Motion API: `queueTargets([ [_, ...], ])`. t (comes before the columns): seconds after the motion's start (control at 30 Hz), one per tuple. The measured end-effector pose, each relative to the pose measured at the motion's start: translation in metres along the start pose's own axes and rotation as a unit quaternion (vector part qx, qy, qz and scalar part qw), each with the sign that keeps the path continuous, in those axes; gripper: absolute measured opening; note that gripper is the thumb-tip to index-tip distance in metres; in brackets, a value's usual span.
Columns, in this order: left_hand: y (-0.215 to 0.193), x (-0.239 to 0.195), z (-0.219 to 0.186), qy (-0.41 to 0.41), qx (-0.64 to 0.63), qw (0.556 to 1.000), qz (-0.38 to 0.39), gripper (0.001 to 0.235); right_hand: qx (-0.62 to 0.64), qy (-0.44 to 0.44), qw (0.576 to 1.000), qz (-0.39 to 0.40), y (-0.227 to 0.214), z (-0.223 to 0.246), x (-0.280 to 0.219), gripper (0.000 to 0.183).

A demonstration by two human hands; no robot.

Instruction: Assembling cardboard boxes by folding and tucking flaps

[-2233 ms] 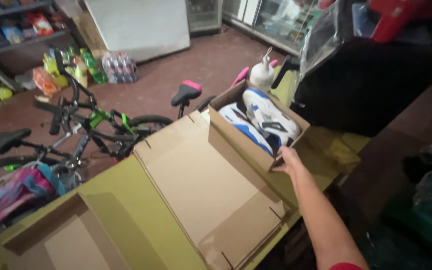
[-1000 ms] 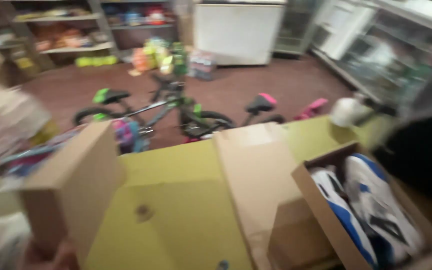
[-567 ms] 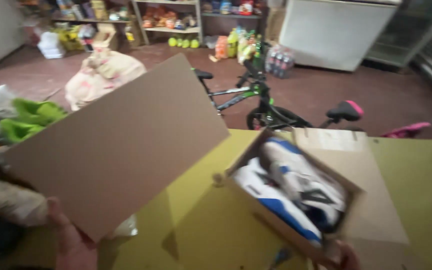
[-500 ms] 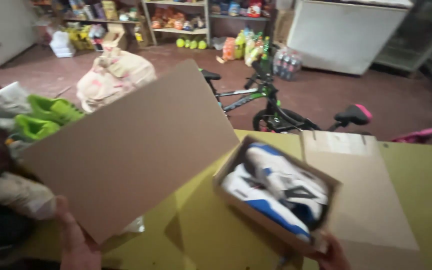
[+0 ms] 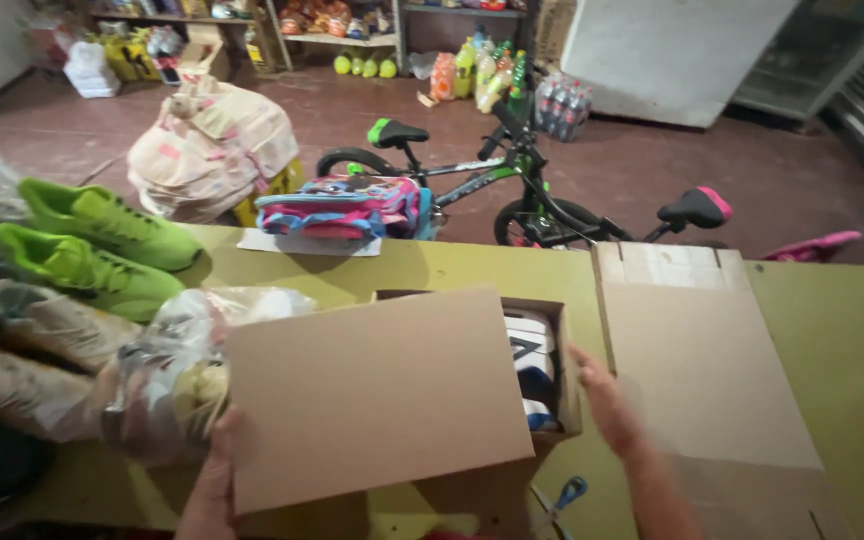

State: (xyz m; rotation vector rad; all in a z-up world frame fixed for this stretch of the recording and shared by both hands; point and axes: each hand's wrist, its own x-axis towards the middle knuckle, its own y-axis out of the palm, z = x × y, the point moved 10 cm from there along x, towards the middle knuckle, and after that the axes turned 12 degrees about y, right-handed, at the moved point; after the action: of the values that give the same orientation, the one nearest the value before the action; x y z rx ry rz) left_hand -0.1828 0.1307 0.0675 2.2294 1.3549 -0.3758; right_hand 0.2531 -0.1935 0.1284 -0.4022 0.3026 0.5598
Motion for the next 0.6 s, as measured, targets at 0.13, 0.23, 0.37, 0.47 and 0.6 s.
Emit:
queueTargets([
  [0.13, 0.043, 0.098, 0.031, -0.036, 0.019, 0.999, 0.022, 0.065, -0.020, -0.004, 1.000, 0.014, 0.020, -0.031, -0.007, 0.070],
  [0.23, 0.094, 0.171, 0.052, -0.045, 0.025, 0.998, 0.032, 0.063, -0.060, 0.079, 0.995, -0.004, 0.026, -0.058, -0.017, 0.105],
  [0.37, 0.152, 0.191, 0.045, 0.060, -0.002, 0.985, 0.162, 0.050, 0.166, 0.157, 0.971, -0.067, 0.007, -0.049, -0.047, 0.082],
  [0.47, 0.150, 0.176, 0.022, 0.114, 0.126, 0.980, 0.101, 0.039, 0.121, 0.167, 0.970, -0.129, -0.014, -0.091, -0.030, 0.065],
  [0.6, 0.150, 0.167, 0.009, 0.169, 0.247, 0.946, 0.122, 0.042, 0.120, 0.113, 0.975, -0.147, -0.034, -0.097, -0.013, 0.032],
])
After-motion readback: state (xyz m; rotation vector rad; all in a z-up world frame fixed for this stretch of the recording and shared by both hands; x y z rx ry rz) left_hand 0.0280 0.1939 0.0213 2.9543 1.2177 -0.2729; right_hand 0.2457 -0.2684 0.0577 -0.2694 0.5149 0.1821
